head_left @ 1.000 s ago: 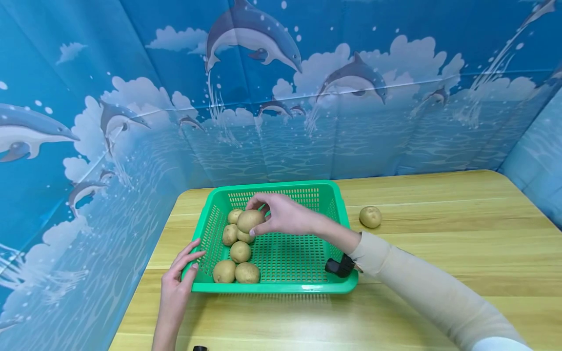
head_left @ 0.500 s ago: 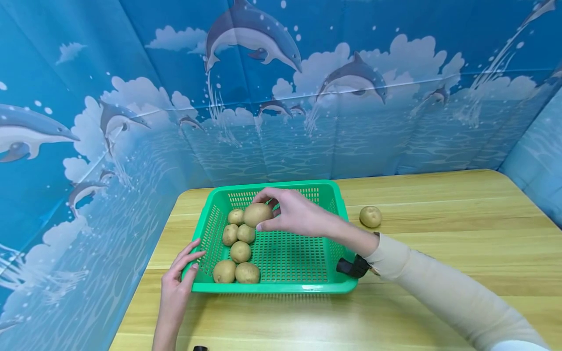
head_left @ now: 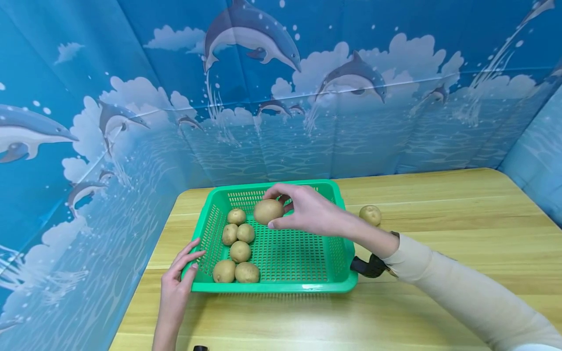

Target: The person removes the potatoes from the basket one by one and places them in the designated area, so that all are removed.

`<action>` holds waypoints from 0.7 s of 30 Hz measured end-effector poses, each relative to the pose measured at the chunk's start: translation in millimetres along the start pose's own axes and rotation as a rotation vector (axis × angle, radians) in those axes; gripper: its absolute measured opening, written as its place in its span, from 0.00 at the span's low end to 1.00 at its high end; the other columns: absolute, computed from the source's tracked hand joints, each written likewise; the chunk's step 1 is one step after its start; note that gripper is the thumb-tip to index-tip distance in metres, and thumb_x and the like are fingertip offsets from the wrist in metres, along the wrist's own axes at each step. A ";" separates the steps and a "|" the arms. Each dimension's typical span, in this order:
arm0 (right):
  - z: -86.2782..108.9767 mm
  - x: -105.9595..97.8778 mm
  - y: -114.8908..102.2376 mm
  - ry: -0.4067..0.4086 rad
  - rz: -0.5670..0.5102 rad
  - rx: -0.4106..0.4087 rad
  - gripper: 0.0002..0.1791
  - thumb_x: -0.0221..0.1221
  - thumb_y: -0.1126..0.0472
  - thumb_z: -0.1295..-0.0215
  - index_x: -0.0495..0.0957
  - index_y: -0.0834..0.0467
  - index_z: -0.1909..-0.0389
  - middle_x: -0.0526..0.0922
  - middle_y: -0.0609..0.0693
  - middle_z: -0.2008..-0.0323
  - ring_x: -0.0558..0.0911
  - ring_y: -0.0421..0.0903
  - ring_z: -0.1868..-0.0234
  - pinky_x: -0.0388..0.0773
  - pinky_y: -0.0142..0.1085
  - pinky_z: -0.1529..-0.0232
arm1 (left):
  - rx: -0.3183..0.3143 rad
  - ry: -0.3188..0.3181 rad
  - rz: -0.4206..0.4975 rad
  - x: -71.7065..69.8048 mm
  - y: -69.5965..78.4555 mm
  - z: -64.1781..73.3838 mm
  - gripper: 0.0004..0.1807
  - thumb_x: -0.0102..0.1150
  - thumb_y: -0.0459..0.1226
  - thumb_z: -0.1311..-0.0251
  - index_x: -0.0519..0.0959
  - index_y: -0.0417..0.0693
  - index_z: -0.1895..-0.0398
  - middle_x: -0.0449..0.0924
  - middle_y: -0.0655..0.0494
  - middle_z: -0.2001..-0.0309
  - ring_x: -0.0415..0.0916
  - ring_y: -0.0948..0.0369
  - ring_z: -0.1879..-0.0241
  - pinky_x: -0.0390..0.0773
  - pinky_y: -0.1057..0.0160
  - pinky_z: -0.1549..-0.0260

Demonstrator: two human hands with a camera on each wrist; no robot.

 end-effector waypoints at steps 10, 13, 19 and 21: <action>12.2 -9.4 7.7 0.048 0.026 0.002 0.24 0.73 0.57 0.45 0.76 0.47 0.48 0.79 0.40 0.52 0.78 0.40 0.54 0.80 0.36 0.55 | 0.001 -0.004 -0.011 -0.2 -0.7 0.1 0.16 0.48 0.25 0.30 0.81 0.41 0.46 0.68 0.59 0.32 0.57 0.61 0.29 0.61 0.72 0.39; 16.3 -12.3 9.9 0.055 0.011 0.000 0.24 0.73 0.57 0.45 0.76 0.47 0.48 0.79 0.41 0.52 0.78 0.41 0.54 0.80 0.37 0.55 | -0.005 -0.005 -0.015 -0.5 -0.9 0.3 0.16 0.48 0.25 0.30 0.81 0.41 0.46 0.68 0.60 0.32 0.56 0.61 0.29 0.61 0.72 0.39; 23.5 -19.5 13.6 0.050 -0.016 -0.002 0.24 0.73 0.59 0.45 0.76 0.48 0.48 0.78 0.42 0.51 0.77 0.44 0.53 0.79 0.38 0.53 | -0.006 -0.004 -0.014 -0.4 -0.6 0.3 0.16 0.48 0.25 0.30 0.81 0.41 0.46 0.68 0.60 0.32 0.56 0.61 0.29 0.61 0.72 0.39; 25.3 -22.1 14.8 0.053 -0.022 0.001 0.24 0.72 0.60 0.45 0.76 0.49 0.48 0.78 0.43 0.51 0.77 0.45 0.52 0.79 0.40 0.52 | -0.001 -0.003 -0.014 0.0 -0.5 0.2 0.16 0.48 0.25 0.31 0.81 0.40 0.46 0.68 0.59 0.32 0.57 0.61 0.29 0.61 0.72 0.39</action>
Point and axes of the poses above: each hand's wrist, its own z-axis away from the middle knuckle, its own x-axis out of the palm, y = z × x, the point moved 3 cm from there along -z, towards the middle knuckle
